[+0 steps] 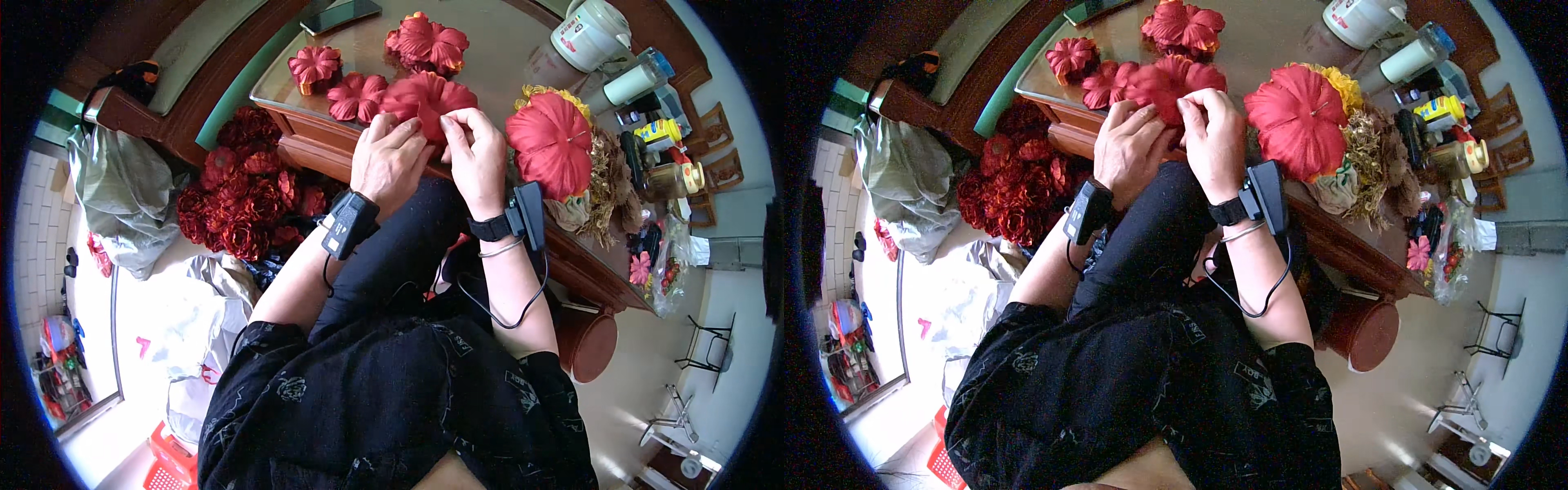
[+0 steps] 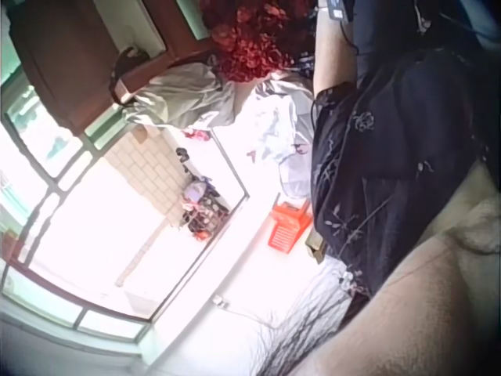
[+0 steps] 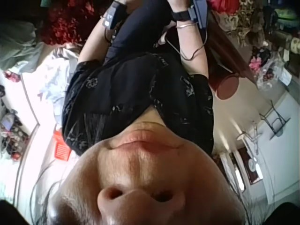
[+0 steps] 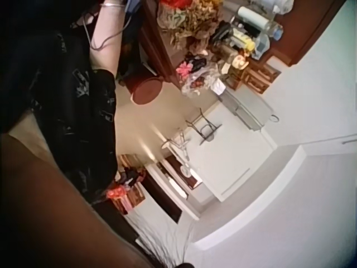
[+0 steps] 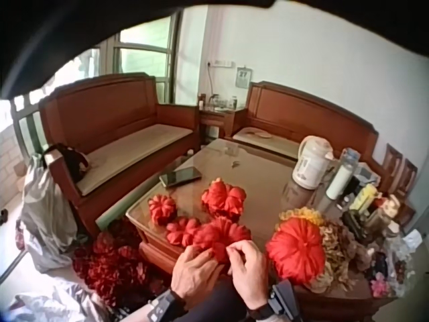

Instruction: Assembling decorative flowers using colored fabric or paper components.

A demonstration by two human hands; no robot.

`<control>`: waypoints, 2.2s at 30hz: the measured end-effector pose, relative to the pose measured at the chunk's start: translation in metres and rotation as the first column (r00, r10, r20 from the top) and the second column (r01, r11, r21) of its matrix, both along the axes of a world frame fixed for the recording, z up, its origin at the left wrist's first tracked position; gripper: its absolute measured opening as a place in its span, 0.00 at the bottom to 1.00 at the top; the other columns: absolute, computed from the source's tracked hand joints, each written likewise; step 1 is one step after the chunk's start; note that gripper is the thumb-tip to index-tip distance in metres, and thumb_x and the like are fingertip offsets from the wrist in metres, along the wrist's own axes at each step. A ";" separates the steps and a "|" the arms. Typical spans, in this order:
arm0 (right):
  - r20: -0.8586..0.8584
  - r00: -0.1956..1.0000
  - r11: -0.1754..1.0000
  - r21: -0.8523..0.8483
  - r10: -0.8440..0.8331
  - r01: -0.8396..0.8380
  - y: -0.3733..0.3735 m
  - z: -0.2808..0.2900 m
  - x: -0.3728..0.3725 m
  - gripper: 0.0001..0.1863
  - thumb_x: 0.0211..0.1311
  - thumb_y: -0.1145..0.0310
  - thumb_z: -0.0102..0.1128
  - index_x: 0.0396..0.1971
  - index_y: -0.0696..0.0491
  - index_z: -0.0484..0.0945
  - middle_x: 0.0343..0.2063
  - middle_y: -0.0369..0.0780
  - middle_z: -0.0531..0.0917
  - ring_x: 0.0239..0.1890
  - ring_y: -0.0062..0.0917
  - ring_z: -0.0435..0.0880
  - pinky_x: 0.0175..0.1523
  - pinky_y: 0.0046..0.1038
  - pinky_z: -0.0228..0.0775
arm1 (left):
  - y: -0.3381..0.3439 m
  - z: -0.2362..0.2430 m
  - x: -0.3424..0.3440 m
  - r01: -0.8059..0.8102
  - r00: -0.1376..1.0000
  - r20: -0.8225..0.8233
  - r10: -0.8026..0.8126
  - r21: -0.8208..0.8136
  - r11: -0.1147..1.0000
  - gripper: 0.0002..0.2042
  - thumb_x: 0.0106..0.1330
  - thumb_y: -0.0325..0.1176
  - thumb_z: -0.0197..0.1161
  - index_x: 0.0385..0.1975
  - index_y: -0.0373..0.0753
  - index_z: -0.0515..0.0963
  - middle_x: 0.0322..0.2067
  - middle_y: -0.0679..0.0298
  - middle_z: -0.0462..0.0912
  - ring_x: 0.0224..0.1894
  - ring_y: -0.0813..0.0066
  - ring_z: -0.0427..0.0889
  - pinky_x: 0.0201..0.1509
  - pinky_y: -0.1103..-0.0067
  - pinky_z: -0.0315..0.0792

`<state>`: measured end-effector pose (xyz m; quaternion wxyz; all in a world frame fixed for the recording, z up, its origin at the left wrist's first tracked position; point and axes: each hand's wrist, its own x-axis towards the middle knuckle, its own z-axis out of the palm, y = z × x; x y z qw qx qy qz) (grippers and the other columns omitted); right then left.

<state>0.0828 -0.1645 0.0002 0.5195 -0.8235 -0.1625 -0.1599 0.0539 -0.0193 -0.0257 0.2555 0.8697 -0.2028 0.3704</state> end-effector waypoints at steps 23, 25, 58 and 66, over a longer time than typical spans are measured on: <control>0.389 0.921 0.997 -0.070 0.005 0.023 -0.003 0.046 -0.060 0.05 0.58 0.75 0.61 0.33 0.57 0.75 0.29 0.43 0.77 0.31 0.37 0.80 0.35 0.32 0.72 | 0.013 0.033 -0.052 -0.042 0.864 -0.239 -0.444 -0.912 0.409 0.09 0.68 0.31 0.57 0.35 0.29 0.78 0.29 0.64 0.82 0.33 0.78 0.78 0.42 0.81 0.71; 0.500 0.865 0.982 -0.185 0.052 0.048 0.000 0.045 -0.062 0.06 0.55 0.75 0.63 0.32 0.55 0.75 0.30 0.41 0.77 0.29 0.35 0.81 0.31 0.31 0.73 | 0.020 0.038 -0.055 -0.090 0.778 -0.330 -0.535 -0.901 0.425 0.13 0.70 0.36 0.55 0.35 0.30 0.79 0.31 0.66 0.81 0.33 0.82 0.77 0.40 0.83 0.71; -0.124 0.986 0.779 0.627 0.116 -0.013 -0.084 0.085 -0.086 0.08 0.58 0.74 0.65 0.35 0.61 0.77 0.31 0.36 0.83 0.30 0.11 0.79 0.36 0.12 0.70 | -0.042 0.101 -0.024 0.002 0.409 -0.180 -0.894 -0.980 0.199 0.08 0.63 0.25 0.62 0.40 0.34 0.80 0.37 0.63 0.84 0.38 0.80 0.82 0.45 0.81 0.74; -0.149 0.989 0.744 0.663 0.024 0.082 -0.117 0.100 -0.061 0.14 0.59 0.71 0.64 0.42 0.63 0.80 0.36 0.38 0.84 0.36 0.15 0.80 0.45 0.18 0.72 | -0.075 0.121 0.020 0.044 0.246 -0.171 -0.954 -0.981 0.187 0.09 0.63 0.25 0.61 0.41 0.31 0.79 0.40 0.59 0.83 0.41 0.74 0.83 0.50 0.78 0.75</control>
